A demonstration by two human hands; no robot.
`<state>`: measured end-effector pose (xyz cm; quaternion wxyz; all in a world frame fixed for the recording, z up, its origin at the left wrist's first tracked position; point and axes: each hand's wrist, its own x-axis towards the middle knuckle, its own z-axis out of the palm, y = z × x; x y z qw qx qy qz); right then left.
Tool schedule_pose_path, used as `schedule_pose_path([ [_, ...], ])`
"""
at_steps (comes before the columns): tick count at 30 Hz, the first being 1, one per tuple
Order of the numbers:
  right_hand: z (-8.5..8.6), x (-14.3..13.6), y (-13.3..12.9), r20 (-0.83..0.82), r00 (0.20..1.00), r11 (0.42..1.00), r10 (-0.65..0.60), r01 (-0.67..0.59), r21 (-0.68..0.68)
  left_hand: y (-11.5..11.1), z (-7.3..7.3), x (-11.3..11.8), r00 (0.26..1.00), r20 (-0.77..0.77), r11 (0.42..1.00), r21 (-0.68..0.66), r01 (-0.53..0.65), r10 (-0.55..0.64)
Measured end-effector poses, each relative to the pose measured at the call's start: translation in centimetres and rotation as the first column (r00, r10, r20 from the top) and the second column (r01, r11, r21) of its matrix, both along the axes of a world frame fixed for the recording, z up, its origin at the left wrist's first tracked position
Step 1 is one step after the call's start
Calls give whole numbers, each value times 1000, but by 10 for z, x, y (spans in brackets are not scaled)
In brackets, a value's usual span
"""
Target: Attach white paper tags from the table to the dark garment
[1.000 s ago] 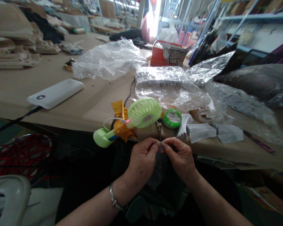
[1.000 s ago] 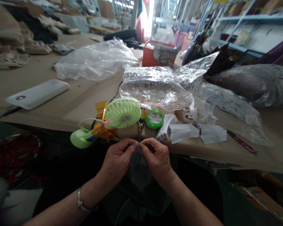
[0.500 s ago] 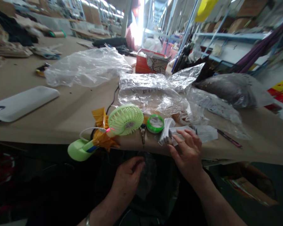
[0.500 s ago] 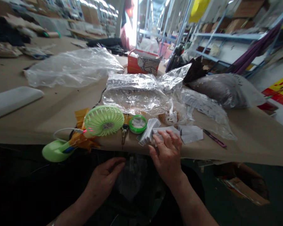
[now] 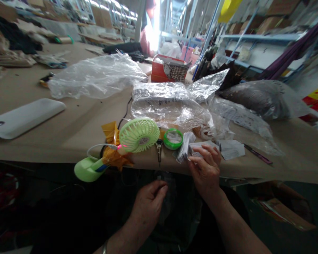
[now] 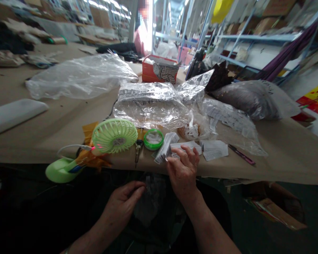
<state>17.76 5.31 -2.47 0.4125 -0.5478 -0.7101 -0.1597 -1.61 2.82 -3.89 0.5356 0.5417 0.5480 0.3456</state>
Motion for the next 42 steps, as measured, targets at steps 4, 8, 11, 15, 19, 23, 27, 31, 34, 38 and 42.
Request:
schedule_pose_path([
  [4, 1, 0, -2, -44, 999, 999, 27, -26, 21, 1, 9, 7, 998, 57, 999, -18, 36, -35],
  [8, 7, -3, -15, -58, 997, 998, 53, -51, 34, 5, 24, 20, 964, 263, 981, -177, 76, -28],
  [11, 9, -10, -35, -53, 992, 993, 118, -117, 14, 8, 34, 31, 841, 540, 939, -304, 162, 30],
  [15, 7, -24, -62, -41, 973, 971, 225, -228, -74, 11, 42, 45, 684, 714, 892, -395, 221, 147],
  [19, 8, -20, -68, -21, 961, 953, 277, -278, -118, 12, 40, 49, 710, 670, 871, -461, 172, 214],
  [23, 10, 11, -51, 53, 976, 971, 212, -205, -120, 9, 35, 47, 786, 591, 844, -504, 183, 182],
  [27, 3, 39, -30, 202, 979, 989, 30, 1, -150, 6, 33, 45, 838, 524, 816, -546, 189, 156],
  [31, -8, 46, -20, 200, 980, 993, 1, 23, -119, 4, 32, 45, 852, 508, 801, -558, 217, 123],
  [34, -10, 47, -17, 97, 995, 997, 17, -9, -82, 4, 32, 45, 855, 505, 813, -545, 207, 121],
  [38, -5, 45, -20, -52, 996, 996, 75, -77, -34, 6, 33, 42, 853, 506, 800, -561, 214, 126],
  [42, 6, 25, -40, -129, 952, 958, 279, -285, -32, 8, 39, 40, 812, 567, 766, -582, 274, 141],
])
